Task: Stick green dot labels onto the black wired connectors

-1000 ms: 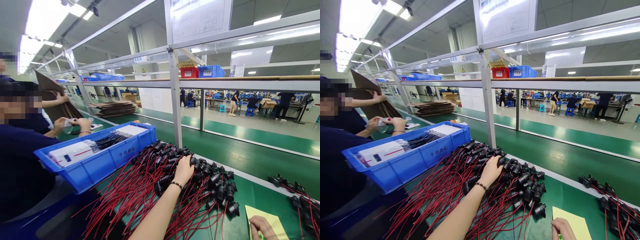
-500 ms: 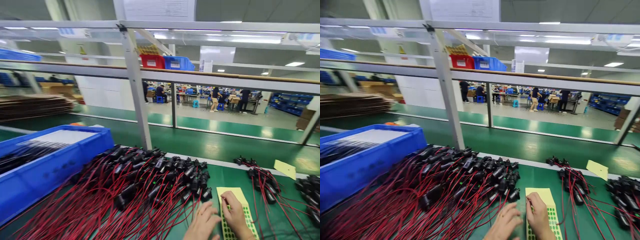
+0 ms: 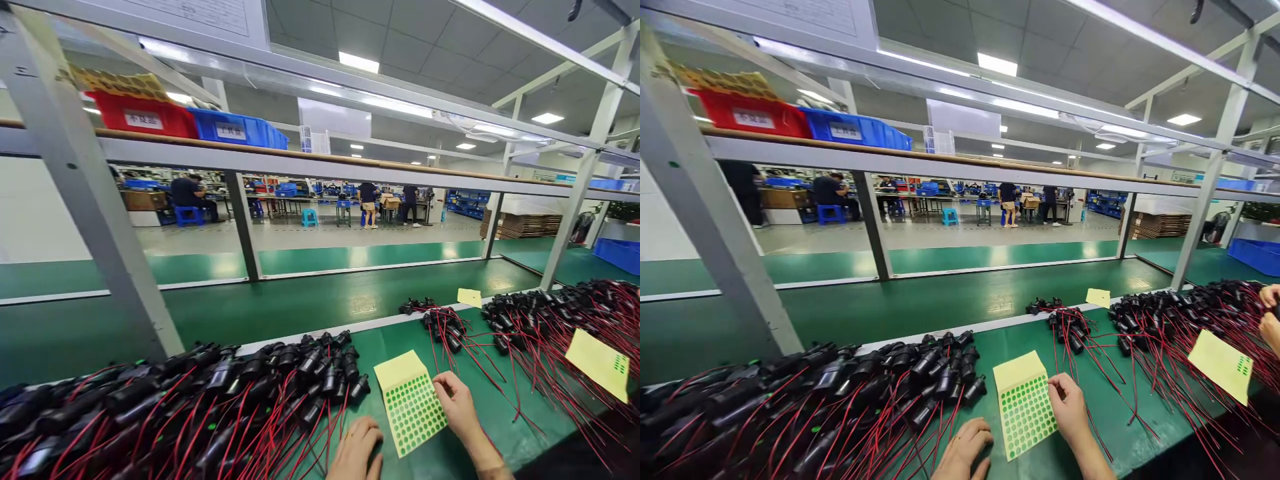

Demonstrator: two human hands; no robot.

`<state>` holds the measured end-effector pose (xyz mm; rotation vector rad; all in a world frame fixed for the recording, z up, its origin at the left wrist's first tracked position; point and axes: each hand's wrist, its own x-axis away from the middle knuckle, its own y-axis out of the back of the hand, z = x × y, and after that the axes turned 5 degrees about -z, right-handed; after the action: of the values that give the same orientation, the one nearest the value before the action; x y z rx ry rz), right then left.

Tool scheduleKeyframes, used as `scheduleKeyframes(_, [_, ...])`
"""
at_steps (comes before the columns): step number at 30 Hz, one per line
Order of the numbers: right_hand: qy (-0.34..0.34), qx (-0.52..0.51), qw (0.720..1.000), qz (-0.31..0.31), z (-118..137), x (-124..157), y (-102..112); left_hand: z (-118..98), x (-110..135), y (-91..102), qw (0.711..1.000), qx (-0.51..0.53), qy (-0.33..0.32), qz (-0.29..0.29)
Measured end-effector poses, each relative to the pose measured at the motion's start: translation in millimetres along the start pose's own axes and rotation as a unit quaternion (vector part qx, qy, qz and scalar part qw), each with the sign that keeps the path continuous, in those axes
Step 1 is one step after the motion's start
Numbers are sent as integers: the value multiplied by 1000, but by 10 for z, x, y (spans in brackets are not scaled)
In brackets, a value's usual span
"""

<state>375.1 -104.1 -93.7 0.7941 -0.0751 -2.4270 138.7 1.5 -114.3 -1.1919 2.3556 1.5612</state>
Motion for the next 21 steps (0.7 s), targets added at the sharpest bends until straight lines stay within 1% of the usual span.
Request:
scheduleKeyframes(3, [-53,2,999,9,-154,182,201,-84,-57,108,999,22,12,38])
scheduleKeyframes(6, [-75,16,997,16,-229,298,296,-159,-101,203,997,34,18,65])
scheduleKeyframes(11, [-52,67,995,48,-206,371,258,-225,-116,241,994,38,47,88])
scheduleKeyframes(15, [-29,107,991,73,-205,407,229,-234,-98,229,994,51,44,84])
scheduleKeyframes(21, [-15,138,985,100,-243,456,250,-282,-90,261,993,35,45,100])
